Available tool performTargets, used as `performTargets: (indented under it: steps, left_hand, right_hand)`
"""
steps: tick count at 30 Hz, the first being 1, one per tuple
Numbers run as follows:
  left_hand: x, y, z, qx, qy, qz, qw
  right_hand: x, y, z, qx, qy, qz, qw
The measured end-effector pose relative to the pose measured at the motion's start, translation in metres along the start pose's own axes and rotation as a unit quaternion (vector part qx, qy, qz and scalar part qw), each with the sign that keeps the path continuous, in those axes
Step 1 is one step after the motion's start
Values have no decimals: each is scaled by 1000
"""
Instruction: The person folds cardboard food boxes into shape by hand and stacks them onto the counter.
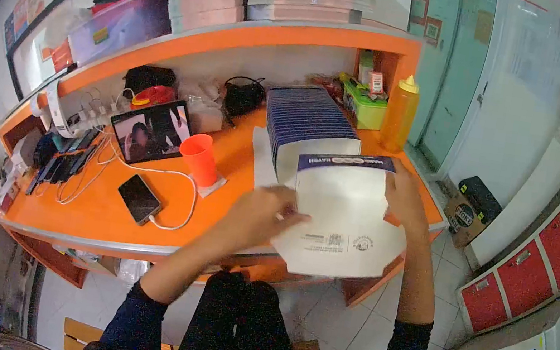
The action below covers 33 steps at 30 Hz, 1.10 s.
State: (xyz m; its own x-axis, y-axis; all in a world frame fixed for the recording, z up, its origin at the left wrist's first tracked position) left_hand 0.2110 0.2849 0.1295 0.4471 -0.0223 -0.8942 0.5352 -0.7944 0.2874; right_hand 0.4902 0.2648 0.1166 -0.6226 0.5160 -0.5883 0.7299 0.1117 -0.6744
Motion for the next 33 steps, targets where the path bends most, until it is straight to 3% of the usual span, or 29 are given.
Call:
performTargets:
  steps: [1, 4, 6, 8, 11, 13, 16, 17, 21, 23, 26, 33]
  left_hand:
    - [4, -22, -6, -47, -4, -5, 999]
    - [17, -61, -25, -37, 28, -17, 999]
    - [33, -81, -39, -88, 23, -49, 995]
    - [51, -102, -47, -118, 25, -48, 992]
    - [61, -125, -46, -131, 46, 8, 990]
    - [49, -128, -45, -138, 66, 51, 987]
    - [31, -129, -47, -30, 150, 122, 981]
    - [30, -139, -51, 27, 112, 169, 979]
    - [28, -146, -55, 54, 47, 204, 976]
    - [27, -150, -55, 60, 46, 219, 973]
    - [9, -141, -53, 79, 83, 49, 992]
    - [17, -151, -59, 85, 94, 92, 988]
  right_hand:
    - [13, 25, -17, -28, 7, 34, 999]
    - [45, 44, -46, -103, 40, 16, 994]
    - [54, 36, -51, 3, -17, -85, 996]
    - [53, 21, -47, 48, -54, -148, 986]
    - [57, 45, -50, -15, -91, -218, 972]
    - [52, 40, -46, 15, -97, -249, 964]
    - [47, 25, -46, 29, -102, -258, 960]
    - [47, 23, -46, 29, -104, -254, 961]
    - [47, 26, -49, 26, -109, -264, 958]
    - [44, 29, -48, 15, -121, -254, 959]
    - [43, 28, -45, 5, -120, -259, 958]
    - [43, 31, -46, 67, -198, -239, 948]
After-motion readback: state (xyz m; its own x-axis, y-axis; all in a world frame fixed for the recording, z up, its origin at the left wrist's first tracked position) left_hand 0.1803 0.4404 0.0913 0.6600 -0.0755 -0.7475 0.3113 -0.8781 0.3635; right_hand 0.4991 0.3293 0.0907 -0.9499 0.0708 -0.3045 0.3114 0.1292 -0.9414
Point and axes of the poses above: each hand's wrist, its own z-axis away from the middle knuckle, its own x-axis out of the palm, y = z × x, the point moved 2 cm from there along -z, towards the middle knuckle, and after that the axes turned 7 degrees about -z, right-handed, at the moved point
